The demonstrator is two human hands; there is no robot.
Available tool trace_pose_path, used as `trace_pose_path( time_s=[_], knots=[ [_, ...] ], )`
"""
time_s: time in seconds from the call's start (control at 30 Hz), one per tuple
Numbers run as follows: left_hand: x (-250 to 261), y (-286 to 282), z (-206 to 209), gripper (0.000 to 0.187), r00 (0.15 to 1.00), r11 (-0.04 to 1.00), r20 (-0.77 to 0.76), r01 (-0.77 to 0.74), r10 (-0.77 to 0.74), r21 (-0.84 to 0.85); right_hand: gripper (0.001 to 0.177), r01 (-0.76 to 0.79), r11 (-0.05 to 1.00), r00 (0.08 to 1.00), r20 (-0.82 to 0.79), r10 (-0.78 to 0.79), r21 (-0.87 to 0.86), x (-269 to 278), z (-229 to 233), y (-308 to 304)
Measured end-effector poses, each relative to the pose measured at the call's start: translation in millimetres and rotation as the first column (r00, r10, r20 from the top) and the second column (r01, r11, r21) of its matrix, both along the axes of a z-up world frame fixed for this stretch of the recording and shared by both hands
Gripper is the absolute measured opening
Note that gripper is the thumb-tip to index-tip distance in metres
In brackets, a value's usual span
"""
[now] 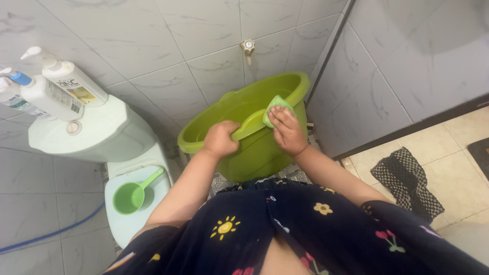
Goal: The person scrubs the inside of a green plastic basin with a sponge while water runs from a wall tap. They then rinse the sponge under the tap and continue scrubbing the basin interior.
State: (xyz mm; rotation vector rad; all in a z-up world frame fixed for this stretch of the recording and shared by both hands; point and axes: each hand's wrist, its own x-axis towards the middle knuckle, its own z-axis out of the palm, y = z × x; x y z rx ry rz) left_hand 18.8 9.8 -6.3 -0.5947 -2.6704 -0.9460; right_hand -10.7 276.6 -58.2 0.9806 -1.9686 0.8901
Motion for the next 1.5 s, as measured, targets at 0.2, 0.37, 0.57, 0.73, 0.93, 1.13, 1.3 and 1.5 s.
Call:
trace_pose_path(
  time_s=[0.2, 0.37, 0.57, 0.73, 0.93, 1.13, 1.3, 1.5],
  knots=[
    [3.8, -7.3, 0.0, 0.040, 0.998, 1.000, 0.061, -0.014, 0.015, -0.004, 0.034, 0.261, 0.935, 0.927, 0.333, -0.174, -0.239, -32.6, -7.5, 28.1],
    [-3.2, -4.3, 5.6, 0.040, 0.997, 1.000, 0.072, -0.014, 0.015, -0.024, 0.030, 0.072, 0.994, 0.994, 0.084, -0.065, -0.088, -12.6, -18.3, 11.2],
    [-2.7, -0.5, 7.5, 0.040, 0.992, 0.999, 0.126, -0.020, 0.024, -0.028, 0.034, 0.207, 0.967, 0.965, 0.191, -0.178, -0.145, -23.5, 12.9, 21.2],
    [-2.4, -0.9, 7.1, 0.042, 0.996, 0.999, 0.081, -0.021, 0.023, -0.025, 0.029, 0.066, 0.998, 0.991, 0.116, -0.063, -0.022, -23.8, 34.8, 1.0],
    [2.1, 2.6, 7.0, 0.040, 0.997, 1.000, 0.081, -0.017, 0.019, -0.025, 0.029, 0.149, 0.989, 0.983, 0.109, -0.149, 0.008, -48.5, -0.9, 16.3],
    [3.6, 2.2, 8.2, 0.037, 0.997, 0.998, 0.069, 0.034, -0.030, -0.061, 0.039, 0.356, 0.899, 0.836, 0.517, -0.184, -0.255, -116.2, -74.6, 77.2],
    [8.3, -2.3, 7.5, 0.040, 0.994, 0.998, 0.104, 0.030, -0.024, -0.057, 0.046, 0.688, 0.209, 0.464, 0.643, 0.610, -0.695, -114.4, -87.8, 106.8],
    [10.9, -5.7, 7.7, 0.040, 0.993, 0.997, 0.110, 0.046, -0.039, -0.055, 0.055, 0.816, -0.096, 0.343, 0.344, 0.874, -0.570, -49.2, -60.1, 106.0]
  ],
)
